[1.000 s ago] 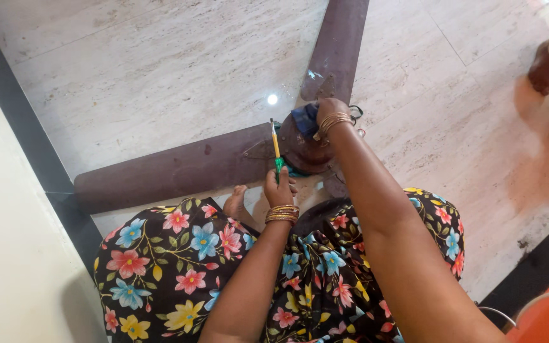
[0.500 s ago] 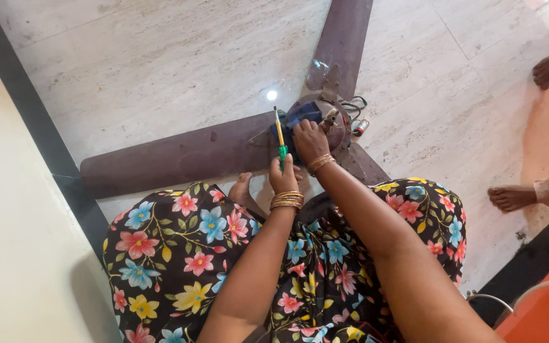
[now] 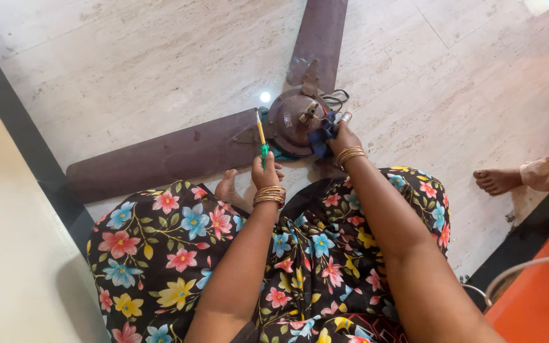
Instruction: The person sits on the floor and uses a screwdriver to tighten screws on the central hub of a ceiling fan lying on the floor. They wipe the fan hub with a cloth and continue adjusting the screws.
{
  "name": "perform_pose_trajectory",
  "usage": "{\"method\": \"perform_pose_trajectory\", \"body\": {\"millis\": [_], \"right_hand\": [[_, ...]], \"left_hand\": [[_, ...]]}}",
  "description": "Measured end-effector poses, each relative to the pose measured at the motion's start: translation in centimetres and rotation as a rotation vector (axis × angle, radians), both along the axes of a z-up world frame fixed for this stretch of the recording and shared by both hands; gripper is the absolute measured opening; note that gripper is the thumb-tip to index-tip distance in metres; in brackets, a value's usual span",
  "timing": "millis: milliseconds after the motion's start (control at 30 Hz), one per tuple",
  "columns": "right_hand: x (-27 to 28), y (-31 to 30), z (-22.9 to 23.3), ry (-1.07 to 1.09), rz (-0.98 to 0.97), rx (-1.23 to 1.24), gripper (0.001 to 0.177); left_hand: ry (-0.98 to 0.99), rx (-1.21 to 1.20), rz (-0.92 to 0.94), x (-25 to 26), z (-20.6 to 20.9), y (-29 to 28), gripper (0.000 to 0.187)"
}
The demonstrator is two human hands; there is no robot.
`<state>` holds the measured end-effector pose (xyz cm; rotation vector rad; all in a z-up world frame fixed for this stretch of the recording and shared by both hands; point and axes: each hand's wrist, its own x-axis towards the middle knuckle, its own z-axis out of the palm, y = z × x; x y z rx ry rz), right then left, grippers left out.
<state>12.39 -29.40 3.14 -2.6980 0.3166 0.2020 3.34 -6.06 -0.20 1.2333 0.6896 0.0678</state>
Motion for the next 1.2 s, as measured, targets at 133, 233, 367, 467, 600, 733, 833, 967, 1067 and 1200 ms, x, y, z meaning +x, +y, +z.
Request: {"method": "perform_pose_trajectory", "body": {"millis": [133,233,367,467,600,733,833,967,1067,1200], "right_hand": [[-0.2,2.1,-1.1,-0.397,0.056,-0.037,0.035],[-0.7,3.9,-0.9,-0.515,0.141,-0.01,0.045],[-1.2,4.5,-0.1,-0.386,0.116,0.066,0.046],[-1.8,5.4,-0.5,-0.443,0.16,0.073,0.047],[-3.0,8.3,-1.8,-0.449,0.274,-0.047,0.05],[-4.0,9.7,-1.7,-0.415,0.306,-0.022,0.044],[-4.1,9.8,-1.1,-0.356,0.29,0.034,0.043],[-3.0,8.2,-1.1,-0.357,0.242,0.03,0.039],[-1.4,5.7,-1.3,-0.35,0.134,0.043,0.036],[-0.2,4.3,-1.4,-0.61,0.138,0.113,0.037]], "left_hand": [[0.008,0.026,-0.034,-0.2,-0.2,0.4,0.03],[0.009,0.047,-0.049,-0.3,-0.5,0.5,0.03],[-0.022,0.062,-0.135,-0.2,-1.5,0.4,0.032],[0.012,0.056,-0.158,-0.2,-2.3,0.1,0.03],[0.032,0.088,-0.19,-0.2,-3.0,0.3,0.029],[0.054,0.128,-0.212,-0.4,-2.9,0.8,0.029],[0.056,0.142,-0.211,-0.5,-2.6,1.0,0.028],[0.049,0.133,-0.216,-0.7,-2.2,1.1,0.029],[0.033,0.115,-0.207,-0.9,-1.8,1.2,0.028],[0.036,0.092,-0.206,-0.9,-1.2,1.1,0.028]]}}
